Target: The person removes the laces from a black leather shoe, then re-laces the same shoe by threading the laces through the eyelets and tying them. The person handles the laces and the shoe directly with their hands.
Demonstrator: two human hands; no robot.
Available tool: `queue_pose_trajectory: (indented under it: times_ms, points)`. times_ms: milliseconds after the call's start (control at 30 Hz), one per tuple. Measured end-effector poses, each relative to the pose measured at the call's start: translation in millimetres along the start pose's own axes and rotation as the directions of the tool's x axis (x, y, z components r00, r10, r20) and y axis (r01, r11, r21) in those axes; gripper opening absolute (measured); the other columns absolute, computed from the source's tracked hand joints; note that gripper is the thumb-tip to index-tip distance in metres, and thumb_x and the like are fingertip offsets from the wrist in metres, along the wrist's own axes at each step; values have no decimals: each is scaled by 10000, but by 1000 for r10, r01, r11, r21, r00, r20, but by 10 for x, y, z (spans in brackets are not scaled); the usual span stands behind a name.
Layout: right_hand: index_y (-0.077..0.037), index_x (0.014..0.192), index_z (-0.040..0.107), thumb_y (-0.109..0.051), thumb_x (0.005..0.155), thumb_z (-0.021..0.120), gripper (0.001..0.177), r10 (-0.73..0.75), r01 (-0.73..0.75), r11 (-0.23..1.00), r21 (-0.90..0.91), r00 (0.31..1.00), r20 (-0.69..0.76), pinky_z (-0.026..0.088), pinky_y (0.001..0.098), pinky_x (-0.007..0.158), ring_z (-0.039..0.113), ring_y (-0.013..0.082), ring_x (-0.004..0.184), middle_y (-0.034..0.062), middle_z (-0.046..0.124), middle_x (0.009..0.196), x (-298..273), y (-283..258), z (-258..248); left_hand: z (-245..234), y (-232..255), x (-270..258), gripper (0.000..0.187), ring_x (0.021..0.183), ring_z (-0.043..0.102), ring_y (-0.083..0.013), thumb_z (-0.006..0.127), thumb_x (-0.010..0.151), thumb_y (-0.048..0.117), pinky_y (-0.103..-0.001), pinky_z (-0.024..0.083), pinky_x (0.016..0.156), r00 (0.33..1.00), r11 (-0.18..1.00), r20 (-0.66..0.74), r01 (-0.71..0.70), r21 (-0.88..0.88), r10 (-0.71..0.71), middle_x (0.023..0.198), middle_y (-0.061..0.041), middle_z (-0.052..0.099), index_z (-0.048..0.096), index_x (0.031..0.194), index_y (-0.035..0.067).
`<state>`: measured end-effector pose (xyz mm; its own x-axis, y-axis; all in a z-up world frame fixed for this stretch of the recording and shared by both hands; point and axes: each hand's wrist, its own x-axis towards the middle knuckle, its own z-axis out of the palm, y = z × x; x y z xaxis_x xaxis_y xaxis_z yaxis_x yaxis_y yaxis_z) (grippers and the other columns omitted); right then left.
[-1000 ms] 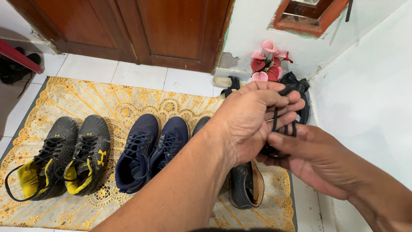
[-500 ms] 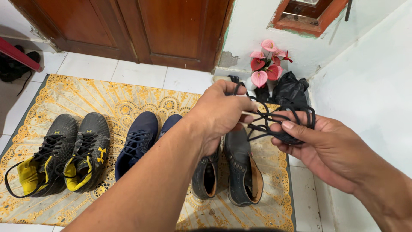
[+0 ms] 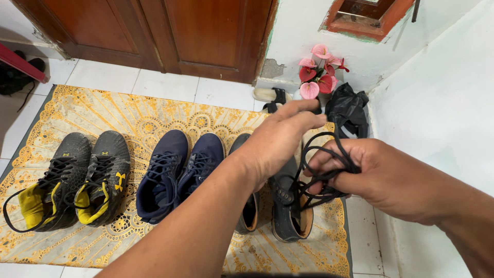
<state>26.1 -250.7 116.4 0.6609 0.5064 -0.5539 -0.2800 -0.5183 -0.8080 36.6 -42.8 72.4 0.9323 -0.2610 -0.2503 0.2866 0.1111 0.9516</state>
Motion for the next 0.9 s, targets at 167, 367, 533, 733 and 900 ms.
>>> queue_pose_trajectory:
  times_ms: [167, 367, 533, 733, 900]
  points:
    - [37, 1181, 635, -92, 992, 629, 229, 36, -23, 995, 92, 988, -148, 524, 412, 889, 648, 228, 985, 149, 718, 1064, 4, 31, -62, 47, 9, -50, 487, 981, 674, -197, 552, 956, 458, -327, 517, 903, 966, 998, 257, 48, -48, -34, 1043, -105, 767, 752, 1110, 41]
    - [37, 1194, 661, -57, 974, 632, 240, 146, 6, 936, 352, 903, -403, 518, 400, 937, 676, 209, 1013, 132, 729, 1101, -42, -48, -63, 8, 38, -185, 425, 695, 598, -156, 604, 982, 412, -324, 488, 624, 941, 948, 248, 274, -162, -230, 853, -68, 666, 634, 1198, 47]
    - [36, 1169, 643, -69, 950, 609, 245, 245, -2, 897, 442, 835, -493, 530, 384, 938, 677, 217, 974, 127, 723, 1080, -73, -71, 14, 17, 48, -208, 364, 748, 704, -172, 671, 915, 213, -324, 608, 674, 931, 896, 277, 321, -307, -239, 962, -95, 721, 611, 1255, 100]
    - [8, 1200, 693, -105, 1001, 575, 257, 219, -84, 942, 324, 886, -409, 481, 345, 748, 665, 204, 912, 127, 738, 1053, -128, 42, 18, 91, -20, -110, 304, 772, 744, -198, 662, 909, 117, -283, 618, 697, 974, 914, 170, 202, -351, -150, 990, -120, 731, 651, 1189, -1]
    - [7, 1127, 653, -133, 1025, 548, 203, 289, -243, 952, 186, 912, -291, 457, 355, 671, 567, 199, 760, 168, 699, 890, -128, 78, 10, 171, -24, -71, 289, 779, 686, -159, 679, 921, 142, -294, 584, 696, 992, 944, 95, 106, -312, -80, 981, -108, 714, 671, 1165, -12]
